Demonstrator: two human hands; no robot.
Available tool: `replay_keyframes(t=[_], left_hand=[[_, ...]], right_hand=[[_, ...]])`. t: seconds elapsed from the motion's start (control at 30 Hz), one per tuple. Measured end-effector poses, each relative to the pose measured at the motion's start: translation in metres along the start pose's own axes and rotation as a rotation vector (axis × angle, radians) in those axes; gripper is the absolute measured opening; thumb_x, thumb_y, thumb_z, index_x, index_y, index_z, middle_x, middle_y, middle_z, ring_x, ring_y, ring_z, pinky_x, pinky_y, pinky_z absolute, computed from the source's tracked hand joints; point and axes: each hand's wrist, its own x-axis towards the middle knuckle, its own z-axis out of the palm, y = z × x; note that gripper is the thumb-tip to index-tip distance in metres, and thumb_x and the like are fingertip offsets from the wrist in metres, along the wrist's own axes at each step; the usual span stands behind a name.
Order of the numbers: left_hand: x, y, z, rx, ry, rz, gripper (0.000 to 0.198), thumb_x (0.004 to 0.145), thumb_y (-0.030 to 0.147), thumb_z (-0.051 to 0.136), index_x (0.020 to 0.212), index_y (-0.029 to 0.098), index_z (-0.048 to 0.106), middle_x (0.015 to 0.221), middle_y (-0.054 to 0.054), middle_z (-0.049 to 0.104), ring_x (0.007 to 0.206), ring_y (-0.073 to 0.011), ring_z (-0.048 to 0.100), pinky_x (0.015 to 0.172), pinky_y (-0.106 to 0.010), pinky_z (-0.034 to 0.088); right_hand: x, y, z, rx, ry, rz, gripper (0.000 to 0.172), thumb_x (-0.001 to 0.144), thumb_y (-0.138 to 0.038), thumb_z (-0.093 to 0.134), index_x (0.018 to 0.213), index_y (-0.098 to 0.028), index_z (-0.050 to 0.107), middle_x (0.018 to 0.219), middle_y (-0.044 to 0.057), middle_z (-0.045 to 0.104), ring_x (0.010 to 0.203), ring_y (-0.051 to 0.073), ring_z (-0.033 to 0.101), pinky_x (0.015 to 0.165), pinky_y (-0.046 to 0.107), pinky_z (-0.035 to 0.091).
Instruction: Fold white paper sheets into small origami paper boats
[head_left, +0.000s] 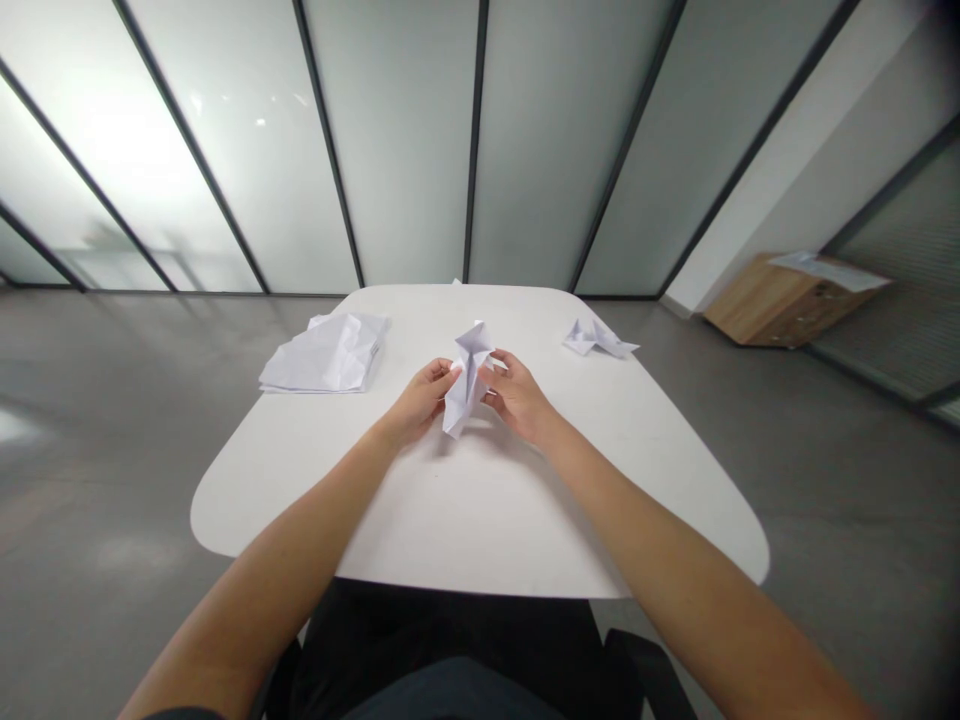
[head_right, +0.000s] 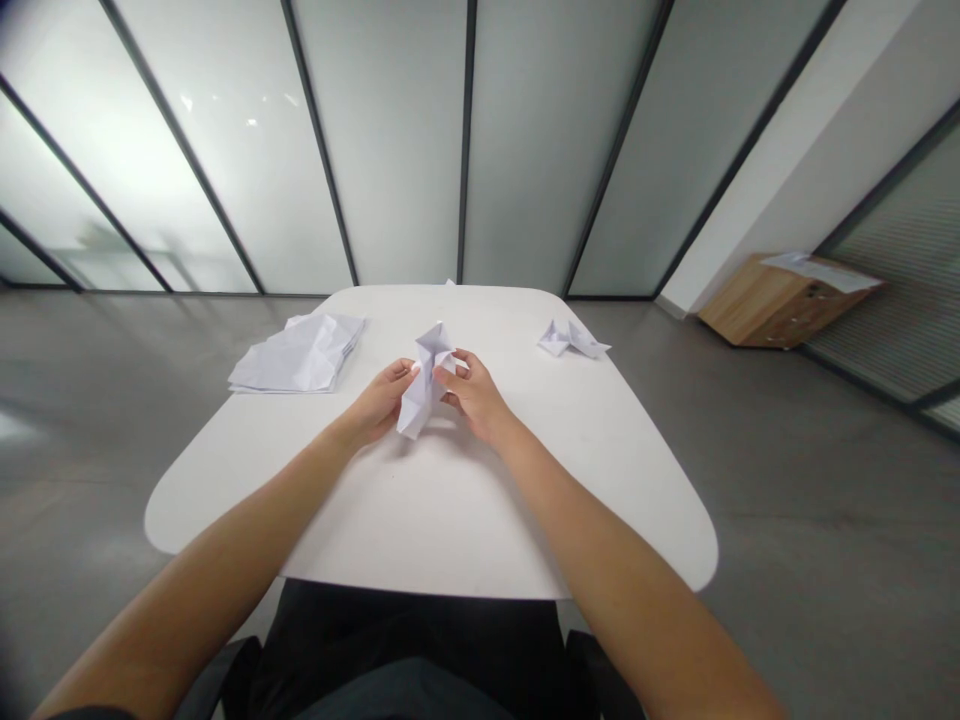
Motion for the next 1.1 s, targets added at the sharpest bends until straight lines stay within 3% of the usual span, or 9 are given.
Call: replay_keyframes(t=[0.17, 0.33, 0.47, 0.63, 0.77, 0.9, 1.0, 1.1], left_hand=[[-0.001, 0.006, 0.0, -0.023, 0.068, -0.021, 0.039, 0.075, 0.046, 0.086, 0.091, 0.019, 0.062, 0.081, 0.003, 0.063, 0.069, -0.0088, 0.057, 0.062, -0.02, 0.043], [0.002, 0.009, -0.002, -0.085, 0.099, -0.045, 0.038, 0.075, 0.041, 0.084, 0.106, 0.023, 0.069, 0.094, 0.001, 0.068, 0.076, -0.0107, 0.059, 0.065, -0.021, 0.045], [0.004, 0.011, -0.008, -0.112, 0.133, -0.032, 0.033, 0.075, 0.036, 0.078, 0.106, 0.026, 0.069, 0.092, 0.001, 0.068, 0.075, -0.0123, 0.059, 0.064, -0.022, 0.045], [0.006, 0.009, -0.012, -0.119, 0.156, -0.024, 0.029, 0.079, 0.043, 0.076, 0.098, 0.023, 0.067, 0.088, 0.0, 0.067, 0.074, -0.0133, 0.059, 0.063, -0.023, 0.046], [0.003, 0.006, -0.007, -0.036, 0.068, -0.054, 0.043, 0.08, 0.058, 0.077, 0.097, 0.02, 0.065, 0.085, -0.001, 0.066, 0.07, -0.0129, 0.058, 0.062, -0.024, 0.045], [-0.004, 0.005, 0.0, 0.088, -0.063, -0.107, 0.043, 0.078, 0.055, 0.082, 0.09, 0.019, 0.061, 0.081, 0.002, 0.062, 0.069, -0.0103, 0.057, 0.063, -0.022, 0.043], [-0.006, 0.004, 0.002, 0.158, -0.084, -0.106, 0.042, 0.077, 0.05, 0.084, 0.087, 0.018, 0.058, 0.081, 0.001, 0.06, 0.069, -0.0098, 0.056, 0.064, -0.022, 0.042], [-0.004, 0.003, 0.002, 0.24, -0.05, -0.054, 0.042, 0.078, 0.051, 0.081, 0.086, 0.018, 0.057, 0.076, 0.002, 0.057, 0.062, -0.0089, 0.05, 0.058, -0.022, 0.036]], right_hand=[[0.001, -0.005, -0.002, 0.034, 0.095, -0.041, 0.062, 0.06, -0.031, 0.095, 0.112, -0.029, 0.062, 0.087, -0.005, 0.067, 0.077, 0.016, 0.064, 0.07, 0.03, 0.053], [0.001, -0.007, -0.005, -0.077, 0.113, -0.104, 0.056, 0.064, -0.035, 0.089, 0.113, -0.032, 0.063, 0.084, -0.006, 0.061, 0.077, 0.016, 0.061, 0.065, 0.027, 0.051], [0.002, -0.007, -0.005, -0.139, 0.145, -0.125, 0.047, 0.064, -0.037, 0.087, 0.104, -0.029, 0.065, 0.09, -0.004, 0.06, 0.081, 0.015, 0.06, 0.065, 0.027, 0.051], [0.0, -0.008, -0.004, -0.127, 0.069, -0.087, 0.035, 0.067, -0.042, 0.086, 0.091, -0.025, 0.065, 0.094, -0.002, 0.064, 0.081, 0.015, 0.06, 0.068, 0.028, 0.053], [-0.001, -0.001, -0.001, -0.088, 0.001, 0.009, 0.037, 0.073, -0.048, 0.084, 0.09, -0.026, 0.06, 0.083, -0.004, 0.065, 0.072, 0.015, 0.062, 0.067, 0.03, 0.054], [-0.002, 0.009, 0.001, -0.065, -0.064, 0.119, 0.046, 0.073, -0.057, 0.083, 0.098, -0.027, 0.058, 0.081, -0.004, 0.066, 0.068, 0.015, 0.064, 0.067, 0.033, 0.057], [-0.002, 0.011, 0.001, -0.071, -0.09, 0.136, 0.046, 0.076, -0.061, 0.08, 0.098, -0.027, 0.06, 0.081, -0.004, 0.066, 0.067, 0.015, 0.064, 0.066, 0.032, 0.057], [-0.002, 0.008, -0.001, -0.087, -0.029, 0.066, 0.045, 0.073, -0.052, 0.085, 0.105, -0.028, 0.065, 0.086, -0.003, 0.068, 0.073, 0.015, 0.065, 0.067, 0.03, 0.056]])
